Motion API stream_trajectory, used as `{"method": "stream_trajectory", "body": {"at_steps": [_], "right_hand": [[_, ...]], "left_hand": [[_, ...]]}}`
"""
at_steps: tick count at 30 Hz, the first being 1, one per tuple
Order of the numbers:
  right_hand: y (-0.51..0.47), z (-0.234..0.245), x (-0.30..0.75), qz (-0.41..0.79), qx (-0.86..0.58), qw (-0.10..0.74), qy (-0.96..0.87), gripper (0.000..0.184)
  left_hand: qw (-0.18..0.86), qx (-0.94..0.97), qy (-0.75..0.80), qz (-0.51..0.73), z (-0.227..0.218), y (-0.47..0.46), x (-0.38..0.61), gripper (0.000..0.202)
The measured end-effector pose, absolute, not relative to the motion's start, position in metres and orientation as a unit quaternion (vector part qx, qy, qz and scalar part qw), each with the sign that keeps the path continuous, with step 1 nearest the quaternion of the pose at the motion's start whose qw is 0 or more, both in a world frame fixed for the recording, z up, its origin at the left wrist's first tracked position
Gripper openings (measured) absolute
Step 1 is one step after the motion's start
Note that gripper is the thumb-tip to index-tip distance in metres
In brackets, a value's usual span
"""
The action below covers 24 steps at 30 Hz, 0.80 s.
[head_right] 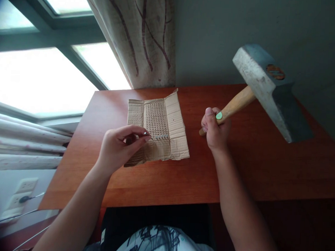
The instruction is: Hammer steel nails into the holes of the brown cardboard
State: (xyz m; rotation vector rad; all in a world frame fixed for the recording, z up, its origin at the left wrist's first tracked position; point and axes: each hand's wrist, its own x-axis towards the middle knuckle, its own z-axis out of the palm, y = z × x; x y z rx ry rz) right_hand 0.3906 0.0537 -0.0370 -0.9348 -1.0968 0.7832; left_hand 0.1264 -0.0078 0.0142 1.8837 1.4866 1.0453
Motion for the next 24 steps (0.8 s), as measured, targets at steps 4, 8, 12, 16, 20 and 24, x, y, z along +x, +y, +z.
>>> {"method": "stream_trajectory", "body": {"at_steps": [4, 8, 12, 16, 20, 24], "right_hand": [[0.0528, -0.0357, 0.3908, 0.352, -0.417, 0.68, -0.49, 0.055], [0.0519, -0.034, 0.3898, 0.349, -0.425, 0.675, -0.491, 0.055], [0.0517, -0.0339, 0.3894, 0.351, -0.417, 0.678, -0.493, 0.054], [0.0526, -0.0348, 0.3898, 0.347, -0.421, 0.679, -0.492, 0.054], [0.053, -0.0357, 0.3903, 0.347, -0.42, 0.677, -0.494, 0.055], [0.0528, -0.0365, 0.3905, 0.346, -0.421, 0.677, -0.495, 0.055]], "left_hand": [[0.242, 0.701, 0.548, 0.386, 0.0135, -0.0074, 0.1277, 0.007], [0.232, 0.704, 0.547, 0.389, 0.0132, -0.0071, 0.1291, 0.005], [0.225, 0.709, 0.541, 0.393, 0.0125, -0.007, 0.1293, 0.004], [0.221, 0.71, 0.541, 0.393, 0.0115, -0.007, 0.129, 0.005], [0.219, 0.708, 0.542, 0.395, 0.0114, -0.0071, 0.1294, 0.005], [0.217, 0.709, 0.541, 0.397, 0.012, -0.0076, 0.1297, 0.005]]}}
